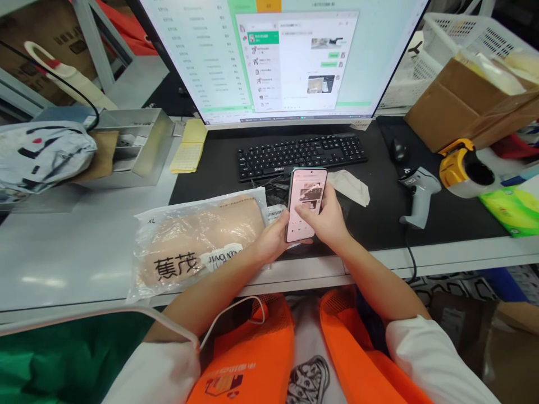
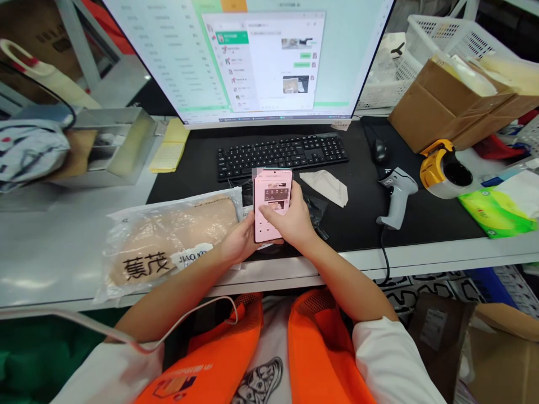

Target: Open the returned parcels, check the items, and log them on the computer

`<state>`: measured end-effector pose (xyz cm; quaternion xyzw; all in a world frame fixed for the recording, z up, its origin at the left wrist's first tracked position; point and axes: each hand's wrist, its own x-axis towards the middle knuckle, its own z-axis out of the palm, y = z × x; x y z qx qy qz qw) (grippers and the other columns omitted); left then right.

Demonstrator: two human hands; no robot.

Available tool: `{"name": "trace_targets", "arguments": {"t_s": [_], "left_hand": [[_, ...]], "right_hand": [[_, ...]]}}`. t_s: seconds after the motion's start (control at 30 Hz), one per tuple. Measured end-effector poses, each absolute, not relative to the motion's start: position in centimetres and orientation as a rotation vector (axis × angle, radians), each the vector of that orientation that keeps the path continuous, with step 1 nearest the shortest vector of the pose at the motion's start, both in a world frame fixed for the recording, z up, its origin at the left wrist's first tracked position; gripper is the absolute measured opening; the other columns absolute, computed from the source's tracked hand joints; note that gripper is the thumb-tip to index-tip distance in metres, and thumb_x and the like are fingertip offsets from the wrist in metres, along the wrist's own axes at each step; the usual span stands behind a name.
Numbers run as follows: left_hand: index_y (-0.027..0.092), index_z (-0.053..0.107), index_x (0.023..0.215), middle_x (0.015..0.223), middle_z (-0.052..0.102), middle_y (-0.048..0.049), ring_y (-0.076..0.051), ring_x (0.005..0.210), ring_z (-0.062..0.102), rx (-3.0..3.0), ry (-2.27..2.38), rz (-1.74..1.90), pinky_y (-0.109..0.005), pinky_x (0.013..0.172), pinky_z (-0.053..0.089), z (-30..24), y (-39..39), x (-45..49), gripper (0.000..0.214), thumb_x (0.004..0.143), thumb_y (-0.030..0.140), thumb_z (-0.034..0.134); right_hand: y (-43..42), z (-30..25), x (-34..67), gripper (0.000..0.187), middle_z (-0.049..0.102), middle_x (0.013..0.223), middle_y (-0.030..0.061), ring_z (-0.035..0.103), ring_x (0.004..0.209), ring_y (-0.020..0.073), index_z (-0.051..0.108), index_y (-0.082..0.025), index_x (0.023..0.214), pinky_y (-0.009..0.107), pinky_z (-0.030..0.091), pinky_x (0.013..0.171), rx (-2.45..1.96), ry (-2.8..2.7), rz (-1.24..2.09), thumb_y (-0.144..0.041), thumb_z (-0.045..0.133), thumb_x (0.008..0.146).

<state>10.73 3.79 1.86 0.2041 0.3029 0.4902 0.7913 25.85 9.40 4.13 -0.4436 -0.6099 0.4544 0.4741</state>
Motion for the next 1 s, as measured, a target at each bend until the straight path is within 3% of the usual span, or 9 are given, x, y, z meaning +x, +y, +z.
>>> {"name": "trace_targets", "arguments": {"t_s": [0.13,0.47,0.87,1.0], "left_hand": [[0.017,0.065,0.137,0.129,0.072,-0.0169,-0.034,0.116,0.07,0.44,0.608,1.042,-0.051,0.089,0.063,2.2,3.9,10.5,0.053,0.107,0.051,0.038],[0.016,0.063,0.138,0.128,0.073,-0.017,-0.034,0.107,0.073,0.458,0.612,1.06,-0.048,0.074,0.066,2.8,3.9,10.5,0.055,0.108,0.049,0.031],[0.016,0.066,0.134,0.125,0.074,-0.0177,-0.034,0.112,0.072,0.435,0.58,1.033,-0.045,0.076,0.066,3.0,3.8,10.5,0.057,0.108,0.051,0.03],[0.016,0.065,0.137,0.128,0.073,-0.0174,-0.034,0.116,0.07,0.474,0.534,1.025,-0.043,0.078,0.066,2.9,3.8,10.7,0.055,0.107,0.052,0.036]], "right_hand": [[9.7,4.3,26.0,0.046,0.071,0.125,0.0072,0.069,0.113,0.0276,0.053,-0.026,0.129,0.047,0.056,0.101,-0.836,-1.45,1.298,-0.041,0.068,0.089],[9.8,4.9,25.8,0.05,0.072,0.126,0.0083,0.069,0.116,0.0286,0.056,-0.025,0.126,0.048,0.055,0.106,-0.814,-1.397,1.353,-0.037,0.075,0.082],[9.9,4.8,26.0,0.051,0.071,0.126,0.0074,0.069,0.113,0.0277,0.057,-0.026,0.127,0.045,0.057,0.099,-0.828,-1.429,1.305,-0.046,0.075,0.084],[9.8,5.2,26.2,0.04,0.075,0.111,0.0066,0.072,0.099,0.0267,0.061,-0.025,0.115,0.043,0.06,0.089,-0.882,-1.405,1.279,-0.054,0.068,0.088]]}}
